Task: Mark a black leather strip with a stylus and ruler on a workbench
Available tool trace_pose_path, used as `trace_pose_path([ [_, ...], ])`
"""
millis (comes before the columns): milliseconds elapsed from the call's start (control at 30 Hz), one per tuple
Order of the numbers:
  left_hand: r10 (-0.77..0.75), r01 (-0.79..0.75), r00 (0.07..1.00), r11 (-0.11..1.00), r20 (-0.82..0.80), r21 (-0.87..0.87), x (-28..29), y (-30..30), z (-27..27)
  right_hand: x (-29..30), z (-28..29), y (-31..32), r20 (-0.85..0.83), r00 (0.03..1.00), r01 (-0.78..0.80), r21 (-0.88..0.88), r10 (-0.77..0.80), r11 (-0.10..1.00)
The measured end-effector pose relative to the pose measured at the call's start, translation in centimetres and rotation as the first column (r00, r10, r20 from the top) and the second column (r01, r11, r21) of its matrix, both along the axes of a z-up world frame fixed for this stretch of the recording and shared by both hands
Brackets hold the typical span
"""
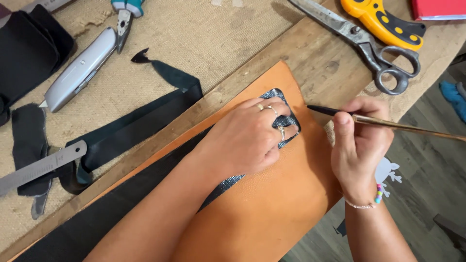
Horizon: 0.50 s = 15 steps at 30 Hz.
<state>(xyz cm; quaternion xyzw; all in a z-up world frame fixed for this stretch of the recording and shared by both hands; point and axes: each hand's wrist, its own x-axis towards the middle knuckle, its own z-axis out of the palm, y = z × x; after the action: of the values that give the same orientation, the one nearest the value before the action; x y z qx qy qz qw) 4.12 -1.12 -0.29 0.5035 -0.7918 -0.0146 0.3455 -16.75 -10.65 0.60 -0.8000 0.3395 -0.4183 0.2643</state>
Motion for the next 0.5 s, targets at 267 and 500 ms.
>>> trace_pose_path([
  [267, 0.066, -0.060, 0.988, 0.997, 0.138, -0.046, 0.2, 0.3, 0.7, 0.0, 0.0, 0.6, -0.251, 0.967, -0.082, -0.188, 0.033, 0.979],
  [500, 0.133, -0.119, 0.975, 0.989, 0.180, -0.083, 0.2, 0.7, 1.4, -0.4, -0.6, 0.3, -0.379, 0.925, -0.129, -0.282, 0.013, 0.951],
])
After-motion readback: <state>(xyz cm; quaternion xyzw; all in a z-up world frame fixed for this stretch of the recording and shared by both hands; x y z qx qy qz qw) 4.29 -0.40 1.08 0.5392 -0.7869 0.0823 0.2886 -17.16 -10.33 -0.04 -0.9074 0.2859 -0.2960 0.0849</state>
